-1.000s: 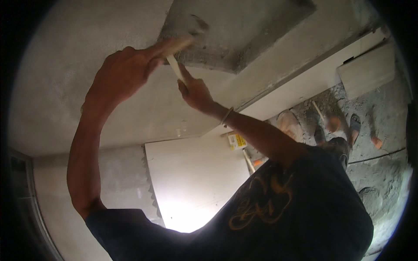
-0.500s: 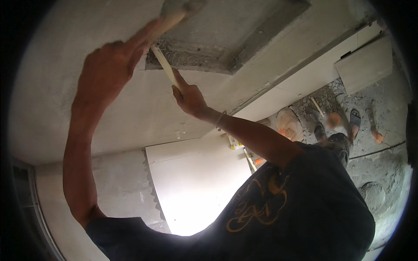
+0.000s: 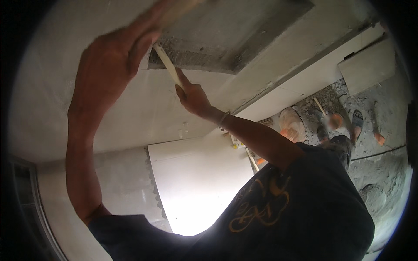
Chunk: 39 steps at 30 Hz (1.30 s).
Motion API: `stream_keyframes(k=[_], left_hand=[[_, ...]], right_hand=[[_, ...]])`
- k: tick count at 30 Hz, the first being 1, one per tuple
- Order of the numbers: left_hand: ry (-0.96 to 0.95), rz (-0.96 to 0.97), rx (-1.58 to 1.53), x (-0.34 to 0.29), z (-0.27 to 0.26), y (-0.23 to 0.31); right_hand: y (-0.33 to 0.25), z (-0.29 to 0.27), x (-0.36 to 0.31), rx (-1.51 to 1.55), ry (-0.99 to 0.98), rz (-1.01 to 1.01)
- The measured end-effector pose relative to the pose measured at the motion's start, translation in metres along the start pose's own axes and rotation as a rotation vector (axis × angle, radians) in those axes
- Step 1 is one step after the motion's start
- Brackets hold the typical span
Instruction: The person uses a hammer and a chisel to chip away at a rectangular section of a concrete wall. They repeatedly strike the chisel to remove material and create a recessed area. Another person is visible in the background working on the floor.
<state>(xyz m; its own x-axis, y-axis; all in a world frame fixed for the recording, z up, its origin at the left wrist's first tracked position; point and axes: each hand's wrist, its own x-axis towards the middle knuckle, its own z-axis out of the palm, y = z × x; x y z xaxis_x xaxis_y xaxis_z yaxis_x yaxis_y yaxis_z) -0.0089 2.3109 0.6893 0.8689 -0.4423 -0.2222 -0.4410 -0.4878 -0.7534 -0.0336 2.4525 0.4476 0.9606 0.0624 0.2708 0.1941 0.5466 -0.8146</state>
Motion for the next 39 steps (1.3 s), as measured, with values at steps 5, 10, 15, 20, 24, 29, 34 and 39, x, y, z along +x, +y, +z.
stream_keyframes(k=[5,10,15,20,24,29,34,39], left_hand=[[0.051,-0.037,-0.018,-0.023,0.030,-0.018],[-0.230,-0.042,0.264,-0.022,0.027,-0.024],[0.219,0.019,-0.126,-0.003,0.008,-0.005],[-0.607,-0.234,0.394,-0.011,0.025,-0.011],[-0.448,-0.110,0.236,-0.019,0.010,-0.004],[0.050,0.070,-0.162,0.005,-0.002,-0.014],[-0.363,-0.132,0.285,-0.020,0.030,-0.025],[-0.441,-0.122,0.282,-0.019,0.007,-0.001]], right_hand=[[-0.004,-0.004,0.002,0.019,0.000,-0.033],[-0.009,-0.001,-0.005,0.027,-0.126,0.055],[-0.002,-0.007,0.005,-0.016,-0.003,-0.069],[-0.011,-0.003,0.002,-0.071,-0.051,-0.003],[-0.014,0.000,-0.003,-0.063,-0.131,0.049],[-0.014,-0.009,0.006,-0.062,-0.050,0.003],[-0.016,-0.006,0.004,-0.045,-0.045,-0.046],[-0.007,0.011,-0.005,0.030,-0.055,0.005]])
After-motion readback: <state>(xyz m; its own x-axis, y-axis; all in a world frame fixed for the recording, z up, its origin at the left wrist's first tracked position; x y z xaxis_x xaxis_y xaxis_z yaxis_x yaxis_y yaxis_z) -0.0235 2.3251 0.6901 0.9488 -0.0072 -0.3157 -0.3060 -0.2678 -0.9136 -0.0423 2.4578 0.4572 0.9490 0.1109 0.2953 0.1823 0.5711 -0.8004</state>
